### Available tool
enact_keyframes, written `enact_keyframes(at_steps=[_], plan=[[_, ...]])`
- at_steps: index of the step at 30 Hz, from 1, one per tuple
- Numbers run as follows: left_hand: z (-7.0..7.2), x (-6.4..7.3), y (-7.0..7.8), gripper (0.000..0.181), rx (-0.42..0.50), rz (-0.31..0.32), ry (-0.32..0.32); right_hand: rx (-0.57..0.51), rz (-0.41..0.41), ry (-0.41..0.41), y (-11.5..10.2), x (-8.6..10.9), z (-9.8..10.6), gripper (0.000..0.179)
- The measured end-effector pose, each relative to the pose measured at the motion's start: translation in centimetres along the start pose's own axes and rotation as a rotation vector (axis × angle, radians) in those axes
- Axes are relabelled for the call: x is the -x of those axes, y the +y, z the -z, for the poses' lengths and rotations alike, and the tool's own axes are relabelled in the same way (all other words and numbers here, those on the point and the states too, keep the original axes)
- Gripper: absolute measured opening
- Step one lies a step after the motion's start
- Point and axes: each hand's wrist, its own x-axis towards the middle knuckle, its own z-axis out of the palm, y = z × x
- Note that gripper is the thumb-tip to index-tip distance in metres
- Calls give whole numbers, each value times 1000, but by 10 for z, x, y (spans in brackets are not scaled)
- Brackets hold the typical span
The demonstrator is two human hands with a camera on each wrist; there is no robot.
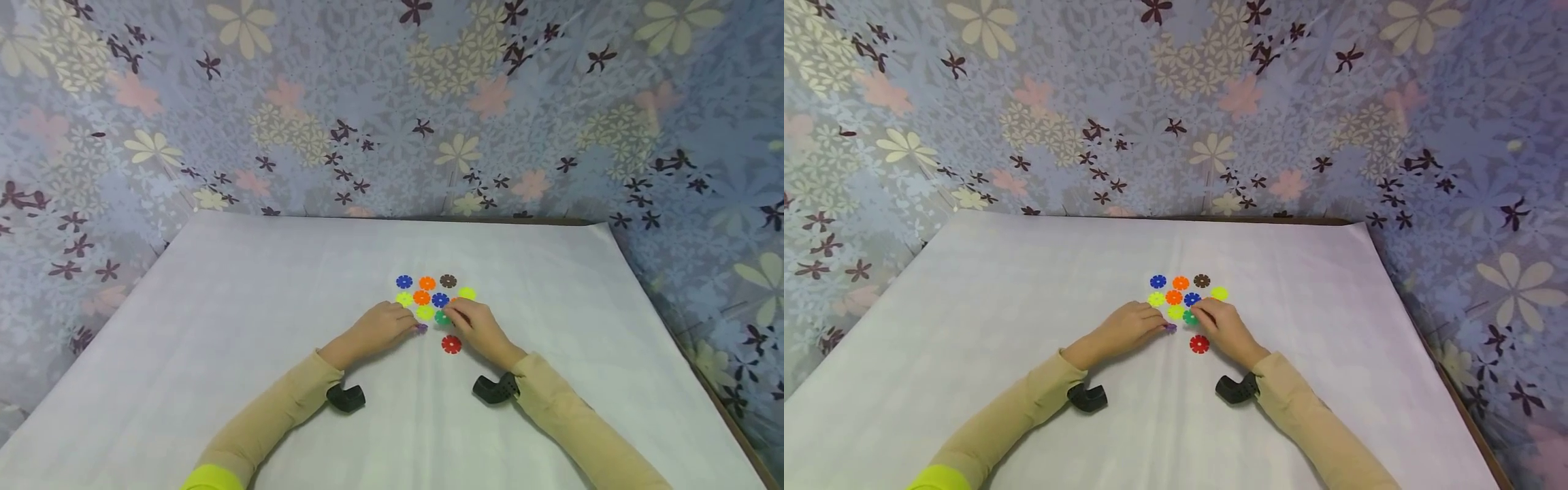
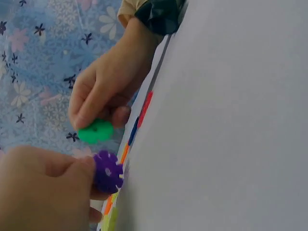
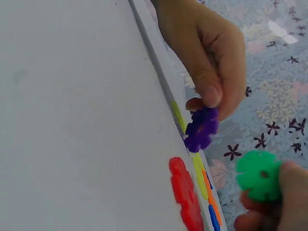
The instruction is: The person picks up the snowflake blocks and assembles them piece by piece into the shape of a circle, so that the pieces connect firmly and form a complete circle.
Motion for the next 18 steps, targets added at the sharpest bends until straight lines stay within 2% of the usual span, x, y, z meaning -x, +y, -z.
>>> enact_keyframes(at_steps=[2,4,7,9,11,14,16,18], plan=[[0,0,-1,14,22,32,50,-63,-53,47,-1,0,0,9],[0,0,-2,12,116,106,107,-121,-118,87,-3,0,0,11],[-2,-2,-3,11,398,264,196,-217,-167,129,-7,-2,3,12],[-4,-6,-4,10,594,368,257,-287,-165,130,-11,-6,6,11],[-4,-10,-2,10,784,437,318,-352,-148,114,-16,-9,8,10],[3,-16,4,12,957,468,364,-417,-147,84,-24,-11,10,11],[9,-18,9,11,1021,471,365,-427,-156,73,-26,-11,10,12],[14,-19,13,11,1036,477,351,-438,-167,61,-28,-10,10,12]])
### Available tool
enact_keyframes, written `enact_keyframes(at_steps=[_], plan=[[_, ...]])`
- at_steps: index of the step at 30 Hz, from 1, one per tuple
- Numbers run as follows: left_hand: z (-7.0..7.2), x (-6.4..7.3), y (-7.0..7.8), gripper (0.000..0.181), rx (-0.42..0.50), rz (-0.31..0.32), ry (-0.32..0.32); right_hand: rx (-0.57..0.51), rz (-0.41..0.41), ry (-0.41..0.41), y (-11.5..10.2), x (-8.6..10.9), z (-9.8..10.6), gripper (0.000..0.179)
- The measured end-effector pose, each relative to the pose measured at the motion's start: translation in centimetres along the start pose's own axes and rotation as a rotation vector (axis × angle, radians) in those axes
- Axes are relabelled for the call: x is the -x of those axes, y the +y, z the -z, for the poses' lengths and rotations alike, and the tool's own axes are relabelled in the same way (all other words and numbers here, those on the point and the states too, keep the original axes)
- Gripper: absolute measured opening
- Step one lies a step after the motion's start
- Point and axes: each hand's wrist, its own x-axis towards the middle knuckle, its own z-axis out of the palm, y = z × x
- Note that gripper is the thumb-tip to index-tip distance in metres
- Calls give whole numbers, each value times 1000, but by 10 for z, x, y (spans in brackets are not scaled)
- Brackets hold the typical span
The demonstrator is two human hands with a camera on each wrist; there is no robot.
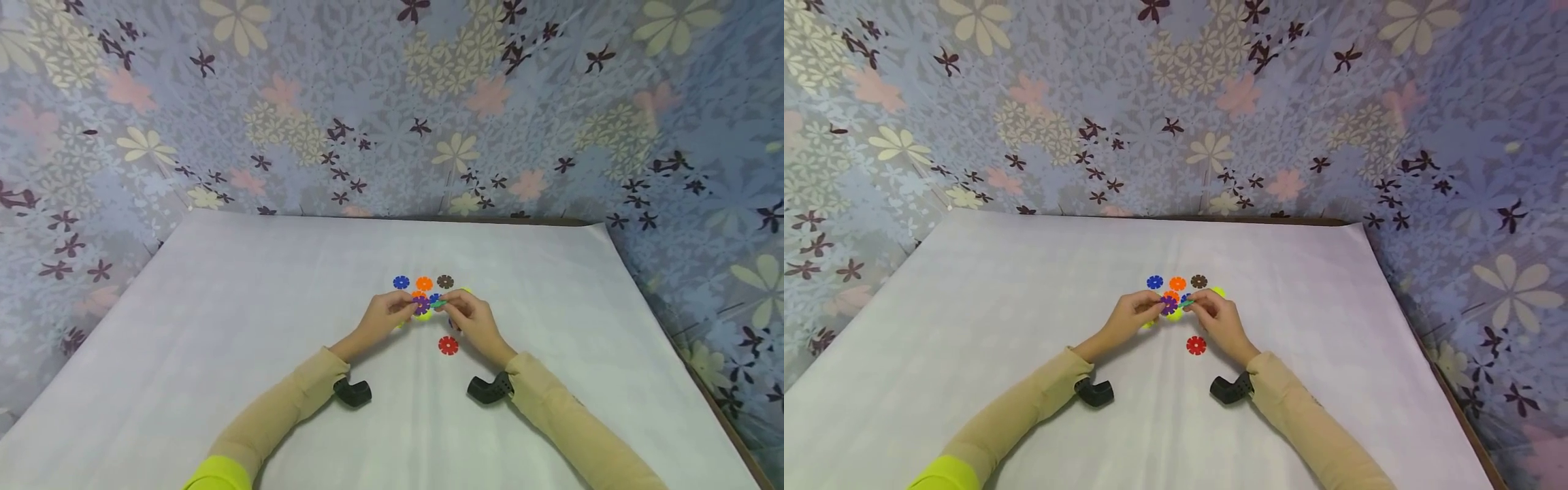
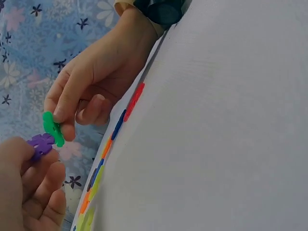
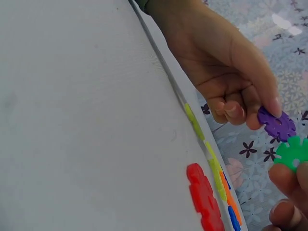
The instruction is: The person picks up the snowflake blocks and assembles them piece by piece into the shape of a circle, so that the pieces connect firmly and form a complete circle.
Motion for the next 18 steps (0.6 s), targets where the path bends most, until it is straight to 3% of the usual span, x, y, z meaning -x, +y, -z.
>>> enact_keyframes(at_steps=[7,11,18], plan=[[1,3,5,12,26,66,-15,-73,-13,-22,-1,2,1,11],[2,4,5,11,39,72,-17,-97,-10,-29,-3,1,1,11],[1,5,4,12,45,75,-48,-30,-22,-37,-4,5,1,10]])
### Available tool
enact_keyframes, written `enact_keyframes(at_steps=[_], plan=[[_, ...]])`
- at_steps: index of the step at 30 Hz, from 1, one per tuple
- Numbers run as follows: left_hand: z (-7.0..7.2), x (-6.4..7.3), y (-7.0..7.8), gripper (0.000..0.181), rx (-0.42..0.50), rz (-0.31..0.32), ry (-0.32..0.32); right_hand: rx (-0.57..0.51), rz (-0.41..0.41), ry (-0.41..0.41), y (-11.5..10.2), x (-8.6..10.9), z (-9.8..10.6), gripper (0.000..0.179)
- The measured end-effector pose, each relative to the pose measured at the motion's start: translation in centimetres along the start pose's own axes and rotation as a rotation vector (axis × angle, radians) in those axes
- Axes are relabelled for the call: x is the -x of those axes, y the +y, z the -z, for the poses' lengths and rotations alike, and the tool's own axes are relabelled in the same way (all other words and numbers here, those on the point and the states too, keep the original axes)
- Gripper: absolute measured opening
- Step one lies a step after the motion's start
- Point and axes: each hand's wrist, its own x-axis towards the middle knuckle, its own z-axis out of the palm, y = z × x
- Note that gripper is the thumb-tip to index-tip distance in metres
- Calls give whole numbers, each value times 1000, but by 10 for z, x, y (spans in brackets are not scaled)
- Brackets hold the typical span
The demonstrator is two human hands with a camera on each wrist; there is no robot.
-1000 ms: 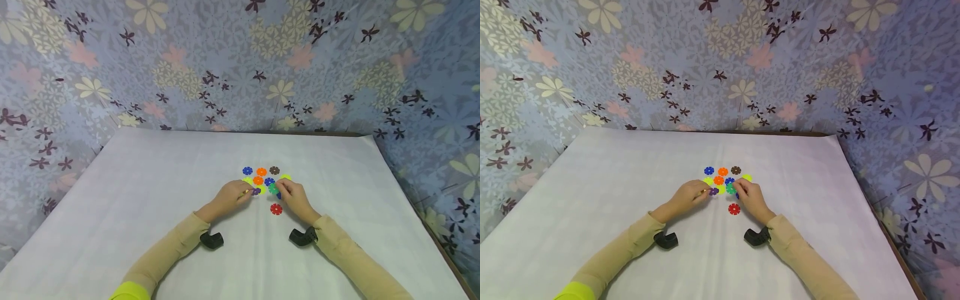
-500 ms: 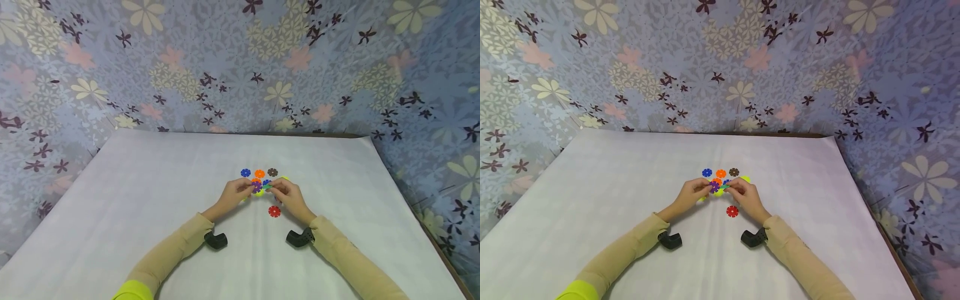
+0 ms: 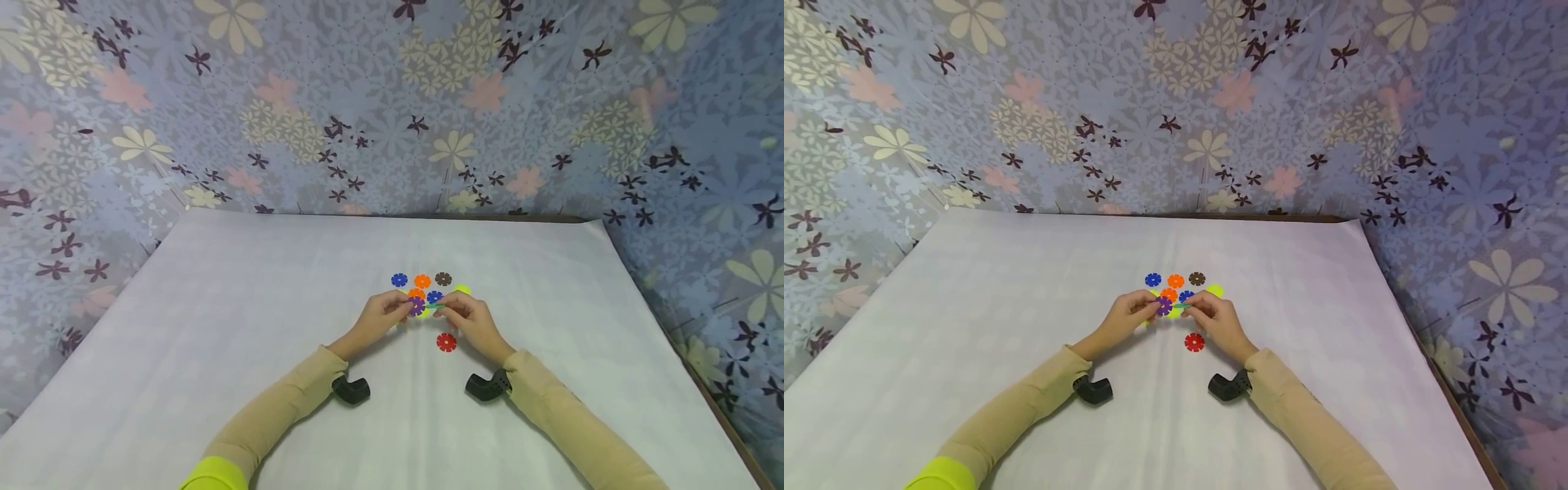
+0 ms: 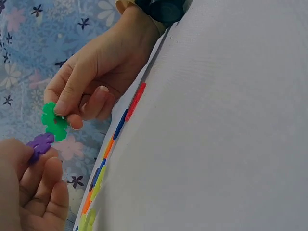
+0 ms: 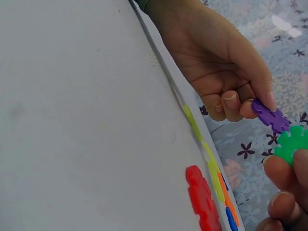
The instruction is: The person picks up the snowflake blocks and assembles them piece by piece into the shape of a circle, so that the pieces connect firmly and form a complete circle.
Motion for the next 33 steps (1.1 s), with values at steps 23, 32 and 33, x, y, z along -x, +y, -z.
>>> enact_keyframes(at_steps=[23,32,33], plan=[[3,0,0,11,-4,-2,-160,61,111,-127,3,4,0,9],[5,2,1,11,-18,4,-172,67,164,-123,5,4,-1,11],[5,2,1,11,-15,1,-176,65,178,-122,7,4,0,11]])
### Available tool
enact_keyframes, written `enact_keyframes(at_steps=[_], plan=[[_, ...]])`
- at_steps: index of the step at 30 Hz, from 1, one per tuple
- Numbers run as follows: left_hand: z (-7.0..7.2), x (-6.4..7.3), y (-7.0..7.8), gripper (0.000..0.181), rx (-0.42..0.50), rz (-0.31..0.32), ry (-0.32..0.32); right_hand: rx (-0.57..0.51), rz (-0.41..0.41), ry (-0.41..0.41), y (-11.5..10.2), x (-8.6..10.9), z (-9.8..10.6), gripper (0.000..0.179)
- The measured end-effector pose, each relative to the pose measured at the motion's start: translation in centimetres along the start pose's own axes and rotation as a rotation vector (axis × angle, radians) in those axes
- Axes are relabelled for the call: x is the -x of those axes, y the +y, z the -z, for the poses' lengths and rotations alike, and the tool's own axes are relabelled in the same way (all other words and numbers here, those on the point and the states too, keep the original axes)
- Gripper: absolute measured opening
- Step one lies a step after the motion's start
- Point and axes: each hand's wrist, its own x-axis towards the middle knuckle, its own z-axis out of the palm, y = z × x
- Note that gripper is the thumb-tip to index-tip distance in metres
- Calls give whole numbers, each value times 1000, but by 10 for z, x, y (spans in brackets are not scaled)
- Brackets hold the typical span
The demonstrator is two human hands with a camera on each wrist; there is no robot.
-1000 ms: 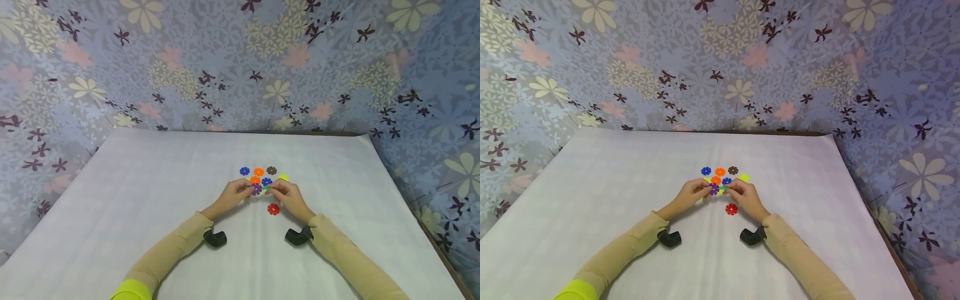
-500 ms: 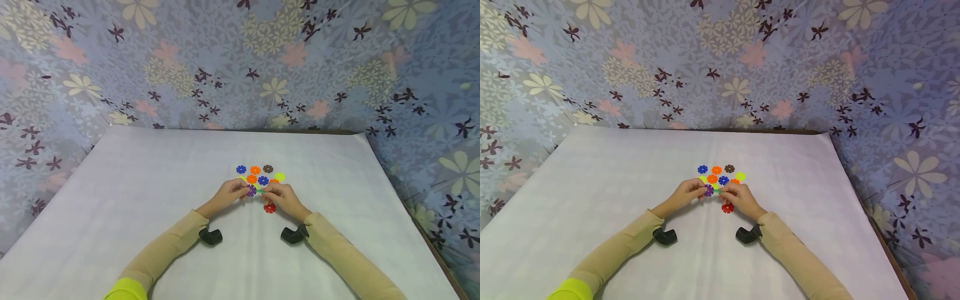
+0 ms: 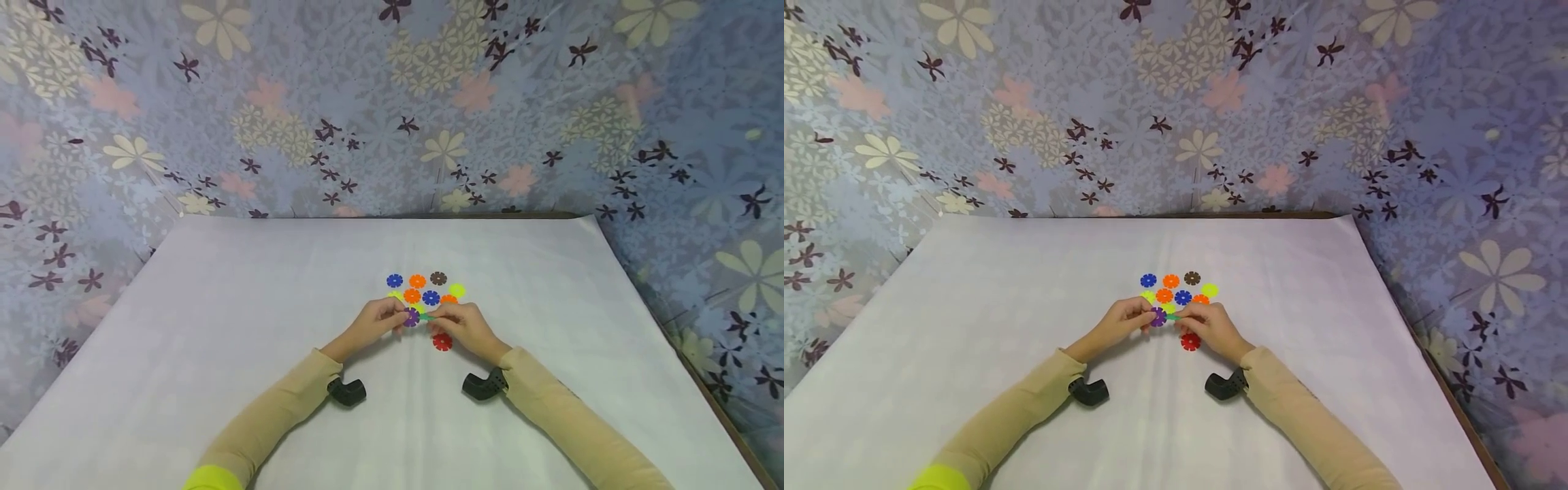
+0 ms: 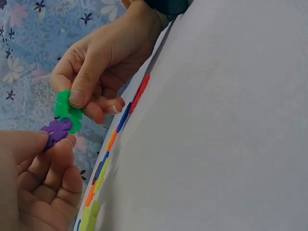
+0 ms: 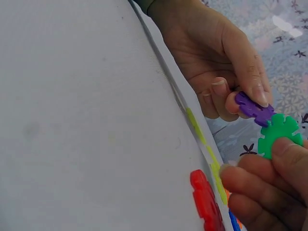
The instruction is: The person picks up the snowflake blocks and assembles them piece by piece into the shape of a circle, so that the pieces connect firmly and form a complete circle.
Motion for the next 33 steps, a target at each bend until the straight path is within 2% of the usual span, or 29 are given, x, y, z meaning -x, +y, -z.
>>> enact_keyframes(at_steps=[4,8,12,14,17,23,25,30,33], plan=[[-1,1,-2,10,22,-18,10,53,27,7,15,3,0,13],[-4,0,-1,10,58,-9,16,207,70,23,25,6,1,15],[-9,0,-1,12,102,23,25,373,198,60,25,8,-1,18],[-11,0,-1,12,119,33,38,407,237,86,24,7,-3,21],[-10,0,-2,13,135,42,65,379,241,120,25,2,-7,21],[-9,-1,-5,16,209,65,50,113,170,139,24,0,-12,14],[-8,-1,-6,17,230,74,32,63,161,139,23,0,-13,14],[-6,0,-7,16,234,93,7,123,131,96,21,1,-13,17],[-5,0,-8,14,257,95,-7,189,150,47,20,2,-10,12]])
